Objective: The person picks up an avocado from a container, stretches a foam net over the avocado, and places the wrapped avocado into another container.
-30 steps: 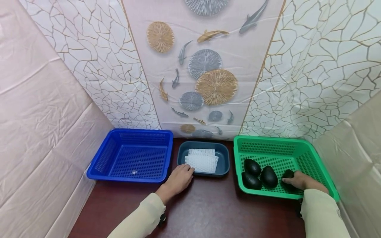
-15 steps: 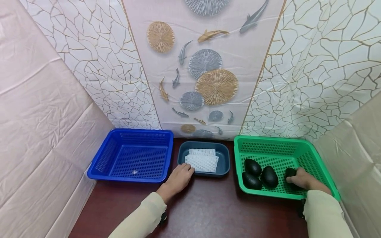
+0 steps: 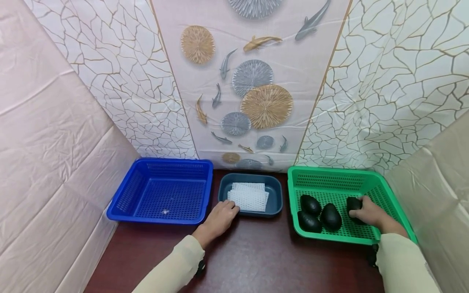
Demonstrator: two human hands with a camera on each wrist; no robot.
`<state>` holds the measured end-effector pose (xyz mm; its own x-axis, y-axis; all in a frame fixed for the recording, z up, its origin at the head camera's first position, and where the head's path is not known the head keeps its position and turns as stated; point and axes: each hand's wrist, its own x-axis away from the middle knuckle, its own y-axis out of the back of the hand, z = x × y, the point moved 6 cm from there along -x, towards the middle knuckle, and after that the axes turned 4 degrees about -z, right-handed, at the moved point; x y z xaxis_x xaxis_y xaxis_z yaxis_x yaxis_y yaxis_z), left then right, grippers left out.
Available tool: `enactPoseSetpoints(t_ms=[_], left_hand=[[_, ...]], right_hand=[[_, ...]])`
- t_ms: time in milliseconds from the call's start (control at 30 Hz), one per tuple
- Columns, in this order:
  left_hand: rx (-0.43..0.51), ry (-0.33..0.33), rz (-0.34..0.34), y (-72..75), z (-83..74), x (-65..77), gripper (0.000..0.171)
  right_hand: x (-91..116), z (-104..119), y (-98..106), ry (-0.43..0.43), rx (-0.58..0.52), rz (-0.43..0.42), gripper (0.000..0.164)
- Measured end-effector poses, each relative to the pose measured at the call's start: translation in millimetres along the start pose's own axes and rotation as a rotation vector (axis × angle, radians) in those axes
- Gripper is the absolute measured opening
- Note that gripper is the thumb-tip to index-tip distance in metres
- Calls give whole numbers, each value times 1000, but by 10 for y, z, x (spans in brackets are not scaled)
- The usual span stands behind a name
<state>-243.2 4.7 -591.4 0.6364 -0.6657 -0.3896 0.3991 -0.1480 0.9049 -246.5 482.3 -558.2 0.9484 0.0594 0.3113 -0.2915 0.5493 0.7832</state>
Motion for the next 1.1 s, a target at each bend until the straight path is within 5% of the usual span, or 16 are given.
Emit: enactPoseSetpoints(t_ms=[200, 1100], left_hand=[[-12, -13, -56, 22, 8, -17, 7], [23, 3, 3, 13, 9, -19, 8]], right_hand=[[27, 180, 79, 22, -13, -64, 76], [175, 986, -51, 189, -9, -120, 83]])
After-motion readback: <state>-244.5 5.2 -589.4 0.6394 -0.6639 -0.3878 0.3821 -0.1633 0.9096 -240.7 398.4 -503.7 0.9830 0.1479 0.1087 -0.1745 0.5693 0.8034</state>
